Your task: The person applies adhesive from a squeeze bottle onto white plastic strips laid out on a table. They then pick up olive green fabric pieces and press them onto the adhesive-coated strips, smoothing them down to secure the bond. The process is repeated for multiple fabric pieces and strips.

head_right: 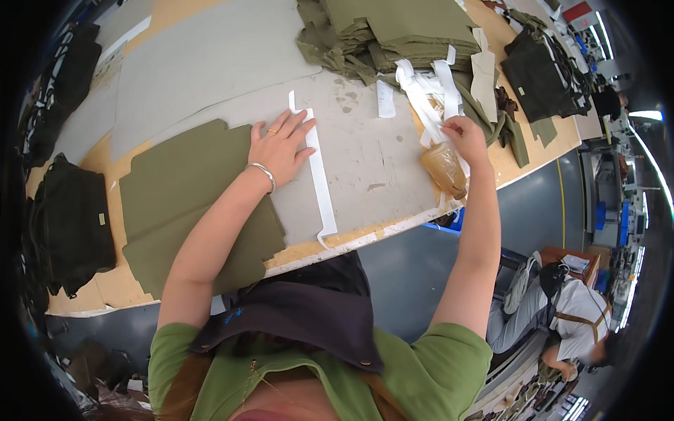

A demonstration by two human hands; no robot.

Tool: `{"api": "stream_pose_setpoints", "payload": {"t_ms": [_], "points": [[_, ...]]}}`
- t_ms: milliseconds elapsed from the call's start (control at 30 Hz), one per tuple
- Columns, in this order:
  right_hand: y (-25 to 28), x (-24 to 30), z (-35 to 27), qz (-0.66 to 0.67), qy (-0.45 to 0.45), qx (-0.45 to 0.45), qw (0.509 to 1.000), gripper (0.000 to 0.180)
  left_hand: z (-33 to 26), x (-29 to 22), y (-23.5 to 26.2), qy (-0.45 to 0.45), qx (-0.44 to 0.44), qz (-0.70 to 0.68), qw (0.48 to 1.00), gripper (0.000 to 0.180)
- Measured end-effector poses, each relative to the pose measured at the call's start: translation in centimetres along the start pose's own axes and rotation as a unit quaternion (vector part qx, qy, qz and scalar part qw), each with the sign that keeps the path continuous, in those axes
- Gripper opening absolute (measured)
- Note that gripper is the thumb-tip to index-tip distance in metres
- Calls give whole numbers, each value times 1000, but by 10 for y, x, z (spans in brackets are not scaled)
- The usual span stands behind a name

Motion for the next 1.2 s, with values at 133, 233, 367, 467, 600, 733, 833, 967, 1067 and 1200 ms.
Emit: {"api": "stream_pose_setpoints", "payload": {"t_ms": [133, 233, 367, 467, 600, 733, 833, 967, 1067, 1200], "points": [[21, 15, -2, -45, -15, 6, 999, 11, -1, -1, 3, 46, -10, 62, 997, 46], [24, 30, -4, -81, -28, 33, 996, 10, 16, 6, 8, 105, 27, 0, 994, 44], [26, 53, 4, 12, -9, 8, 1000, 14, 33, 30, -3, 166, -75, -62, 981, 37], [20, 116, -6, 129, 95, -15, 987, 13, 45, 34, 8, 227, -27, -157, 961, 37], [-5, 193, -63, 283, 33, 56, 957, 10, 46, 37, 15, 248, -23, -191, 950, 42], [-82, 172, -97, 158, -15, 103, 982, 16, 30, 58, 16, 308, -109, -194, 925, 48], [-119, 153, -117, 110, -39, 116, 986, 13, 19, 56, 21, 261, -259, -24, 930, 51], [-115, 162, -105, 293, -9, 69, 954, 11, 16, 45, 32, 136, -188, -149, 961, 39], [-64, 213, -98, 466, 69, 36, 881, 14, 17, 23, 38, 93, -57, -174, 979, 25], [-71, 199, -91, 372, -7, 113, 921, 15, 11, 24, 25, 69, -82, -116, 988, 31]]}}
Point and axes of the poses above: each hand's wrist, its own z-axis towards the middle knuckle, its own y-axis out of the back of the hand, x = y × z, the point moved 2 cm from there along z, towards the middle knuckle, and after that the axes turned 15 degrees about -y, right-handed, at the moved point
